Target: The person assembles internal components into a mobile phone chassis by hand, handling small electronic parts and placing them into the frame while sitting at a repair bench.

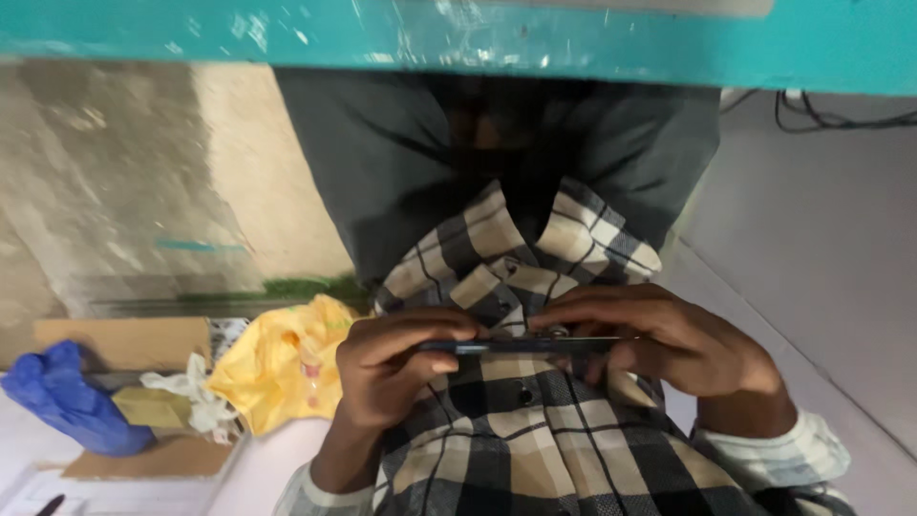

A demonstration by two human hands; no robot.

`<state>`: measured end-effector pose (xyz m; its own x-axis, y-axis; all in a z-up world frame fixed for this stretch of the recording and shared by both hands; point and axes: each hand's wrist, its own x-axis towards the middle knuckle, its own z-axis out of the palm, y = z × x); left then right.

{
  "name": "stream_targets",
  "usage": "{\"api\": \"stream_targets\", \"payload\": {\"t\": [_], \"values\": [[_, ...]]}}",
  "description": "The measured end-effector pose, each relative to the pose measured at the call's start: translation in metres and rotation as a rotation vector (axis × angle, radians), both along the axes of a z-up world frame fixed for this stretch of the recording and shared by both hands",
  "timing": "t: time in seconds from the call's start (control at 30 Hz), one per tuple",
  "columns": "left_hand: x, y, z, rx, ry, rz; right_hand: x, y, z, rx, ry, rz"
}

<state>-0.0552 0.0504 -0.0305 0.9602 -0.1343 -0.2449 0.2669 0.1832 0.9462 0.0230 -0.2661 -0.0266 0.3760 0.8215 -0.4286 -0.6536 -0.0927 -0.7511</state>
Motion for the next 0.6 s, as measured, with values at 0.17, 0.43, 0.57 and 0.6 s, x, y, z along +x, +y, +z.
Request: {"api": "stream_targets", "payload": {"t": [0.17, 0.43, 0.57, 0.6], "values": [[-0.034, -0.003, -0.005, 0.082, 0.216, 0.096, -0.054, -0.016, -0.014, -0.048, -0.341, -0.395], [-0.031, -0.010, -0.002, -0.093, 0.042, 0.132, -0.057, -0.012, -0.002, -0.072, -0.612, -0.557], [-0.028, -0.011, 0.002, -0.119, 0.023, 0.138, -0.043, -0.005, 0.008, -0.092, -0.667, -0.552], [-0.028, -0.010, 0.003, -0.104, 0.017, 0.113, -0.042, -0.004, 0.011, -0.092, -0.655, -0.560]]}}
